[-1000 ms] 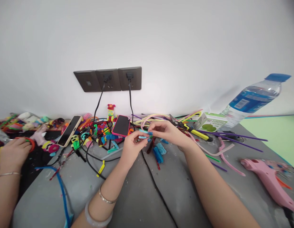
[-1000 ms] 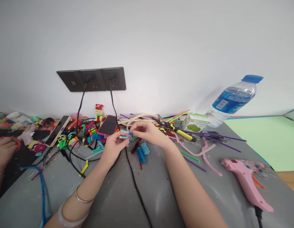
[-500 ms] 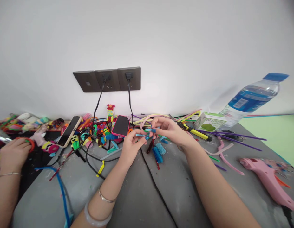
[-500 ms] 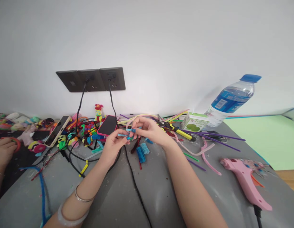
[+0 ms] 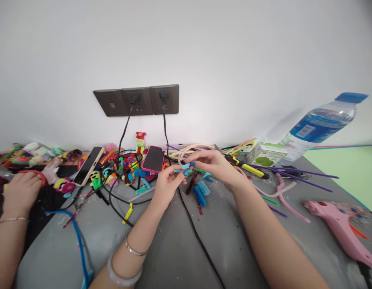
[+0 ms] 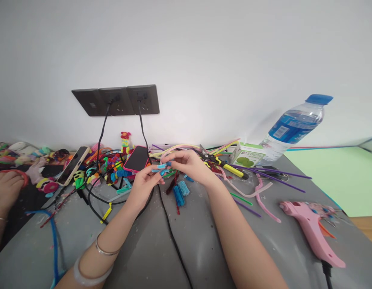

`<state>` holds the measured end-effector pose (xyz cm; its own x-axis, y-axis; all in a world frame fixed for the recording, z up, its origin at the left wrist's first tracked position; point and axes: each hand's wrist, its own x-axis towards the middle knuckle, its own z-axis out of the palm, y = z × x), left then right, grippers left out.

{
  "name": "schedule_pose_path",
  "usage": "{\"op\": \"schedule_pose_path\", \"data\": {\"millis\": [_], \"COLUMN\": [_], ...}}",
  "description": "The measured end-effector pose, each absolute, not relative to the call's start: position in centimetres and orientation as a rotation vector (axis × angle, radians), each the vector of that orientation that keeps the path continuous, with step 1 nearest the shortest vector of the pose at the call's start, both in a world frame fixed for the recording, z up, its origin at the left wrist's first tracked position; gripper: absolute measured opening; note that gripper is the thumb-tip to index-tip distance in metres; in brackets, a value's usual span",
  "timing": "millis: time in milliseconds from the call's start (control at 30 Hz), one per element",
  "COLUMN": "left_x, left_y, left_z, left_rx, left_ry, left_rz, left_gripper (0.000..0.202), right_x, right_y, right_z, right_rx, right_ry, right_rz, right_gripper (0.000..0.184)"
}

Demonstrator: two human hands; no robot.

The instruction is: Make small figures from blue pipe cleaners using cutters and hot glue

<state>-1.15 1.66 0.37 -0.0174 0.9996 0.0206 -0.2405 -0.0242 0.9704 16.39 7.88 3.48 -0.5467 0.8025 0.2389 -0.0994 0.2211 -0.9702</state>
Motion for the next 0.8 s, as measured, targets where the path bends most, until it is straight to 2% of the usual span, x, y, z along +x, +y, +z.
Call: {"op": "schedule_pose_path", "data": {"millis": [367,800], "left_x": [-1.5,-1.4], "left_y": [1.8,1.8], "left_z": [0.5,0.6], "left_rx": [1.043,1.123], "left_ry": [1.141,1.144], "left_rz": [1.299,1.271], "left_gripper": [0.026,0.025], "right_x": [15.6,15.3], "right_y": [7.7,7.6], "right_z": [3.5,3.7], "right_rx": [-0.714,-0.695], "right_ry": [-1.912,-2.075], "right_rz": [1.102,0.989], "right_gripper": [0.011,0.013]}}
